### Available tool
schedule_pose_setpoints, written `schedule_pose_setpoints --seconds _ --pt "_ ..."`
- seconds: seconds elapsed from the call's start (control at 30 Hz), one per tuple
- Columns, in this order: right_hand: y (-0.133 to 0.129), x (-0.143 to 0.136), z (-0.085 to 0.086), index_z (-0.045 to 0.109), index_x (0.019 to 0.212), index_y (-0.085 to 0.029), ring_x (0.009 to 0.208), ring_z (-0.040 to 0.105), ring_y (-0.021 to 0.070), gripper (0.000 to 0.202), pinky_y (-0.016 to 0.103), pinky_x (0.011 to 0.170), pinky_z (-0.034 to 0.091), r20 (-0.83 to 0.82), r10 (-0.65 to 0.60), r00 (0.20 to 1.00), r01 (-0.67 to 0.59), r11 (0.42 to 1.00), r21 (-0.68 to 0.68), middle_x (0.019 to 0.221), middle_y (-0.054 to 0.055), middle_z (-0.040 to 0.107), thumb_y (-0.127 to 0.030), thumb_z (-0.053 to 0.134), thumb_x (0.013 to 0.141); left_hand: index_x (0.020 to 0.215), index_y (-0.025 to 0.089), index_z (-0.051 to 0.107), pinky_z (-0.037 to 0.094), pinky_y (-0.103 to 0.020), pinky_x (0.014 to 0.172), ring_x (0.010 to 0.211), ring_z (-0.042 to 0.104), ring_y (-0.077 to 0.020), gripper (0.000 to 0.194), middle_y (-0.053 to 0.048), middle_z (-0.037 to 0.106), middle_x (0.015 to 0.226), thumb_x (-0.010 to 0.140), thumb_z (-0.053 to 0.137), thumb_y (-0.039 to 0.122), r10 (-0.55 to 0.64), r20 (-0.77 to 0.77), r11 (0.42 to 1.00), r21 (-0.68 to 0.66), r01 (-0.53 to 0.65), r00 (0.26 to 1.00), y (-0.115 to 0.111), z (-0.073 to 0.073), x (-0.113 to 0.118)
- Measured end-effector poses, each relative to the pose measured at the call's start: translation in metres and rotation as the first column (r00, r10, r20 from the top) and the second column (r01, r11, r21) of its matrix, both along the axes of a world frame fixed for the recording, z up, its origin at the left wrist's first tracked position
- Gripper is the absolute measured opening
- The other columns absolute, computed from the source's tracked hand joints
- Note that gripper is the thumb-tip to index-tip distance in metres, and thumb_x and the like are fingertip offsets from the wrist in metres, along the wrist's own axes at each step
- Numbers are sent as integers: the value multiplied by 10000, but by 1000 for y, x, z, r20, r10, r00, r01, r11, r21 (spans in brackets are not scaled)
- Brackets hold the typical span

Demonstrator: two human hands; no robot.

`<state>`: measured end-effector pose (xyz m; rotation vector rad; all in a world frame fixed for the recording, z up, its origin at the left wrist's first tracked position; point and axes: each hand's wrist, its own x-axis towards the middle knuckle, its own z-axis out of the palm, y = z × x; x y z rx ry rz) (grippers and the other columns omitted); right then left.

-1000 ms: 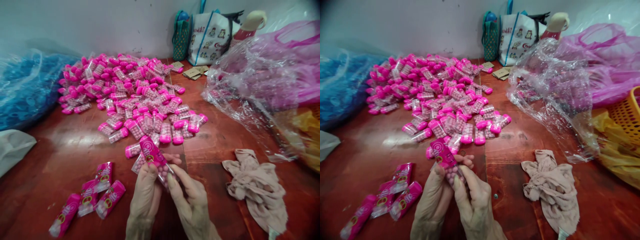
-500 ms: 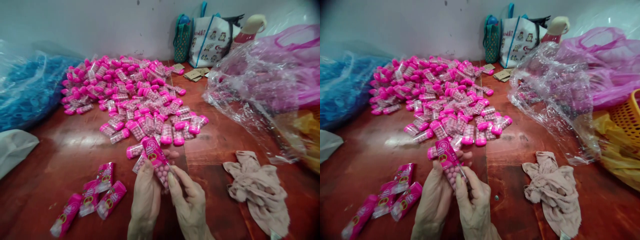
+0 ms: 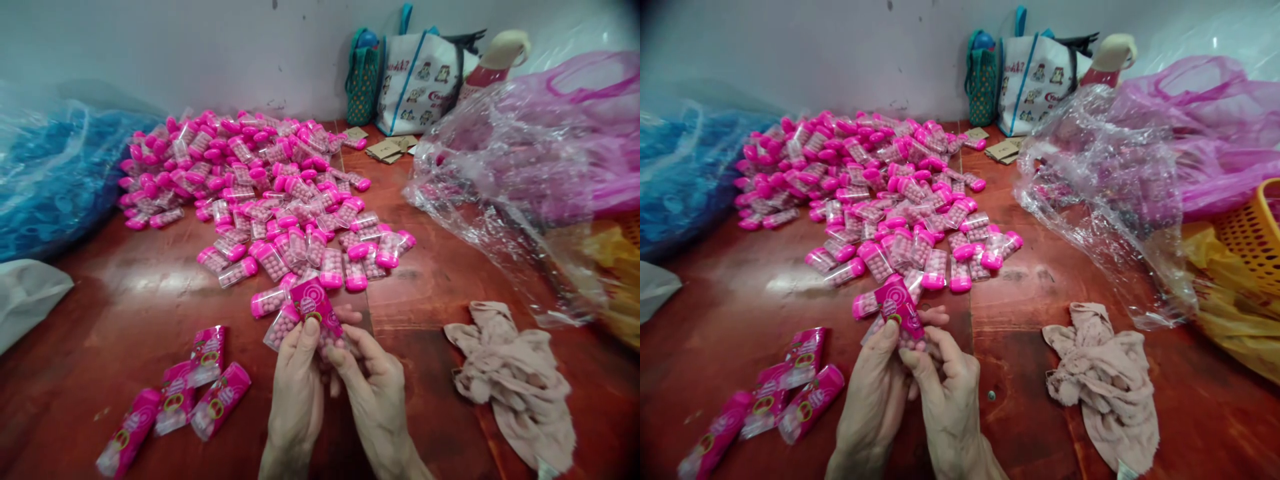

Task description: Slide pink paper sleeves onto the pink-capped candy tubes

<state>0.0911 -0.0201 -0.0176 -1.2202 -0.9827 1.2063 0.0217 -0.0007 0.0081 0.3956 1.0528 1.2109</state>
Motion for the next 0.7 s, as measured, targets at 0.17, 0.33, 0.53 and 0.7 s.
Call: schedule_pose_setpoints --seconds 0.17,0.33,0.53,0.7 --pt "4 2 5 635 664 -167 314 496 68 149 130 309 406 -89 -68 994 65 997 -33 433 -49 575 -282 648 759 816 129 697 245 -108 325 404 316 -16 211 -46 626 686 788 591 309 -105 -17 994 -24 104 994 -2 0 2" --pt "4 4 6 656 714 -152 310 495 73 128 133 296 400 -117 -70 991 64 996 -55 418 -46 563 -279 670 730 754 142 668 274 -114 331 397 272 -26 243 37 471 512 743 639 383 -29 -1 998 -56 29 1000 -8 -4 3" --pt "5 1 1 641 749 -132 325 428 47 245 130 320 354 -191 2 982 -23 994 -104 443 -49 528 -371 603 784 690 142 651 328 -141 343 389 353 -42 277 33 488 490 711 662 418 -45 36 999 -8 46 998 -2 -6 5" --pt "-1 20 5 658 797 -155 413 473 79 237 176 417 405 175 175 969 -185 982 45 505 -49 539 -388 622 775 815 167 705 504 -281 544 611 601 -182 261 -59 689 738 636 731 355 84 -107 995 53 -79 991 -23 0 -40"
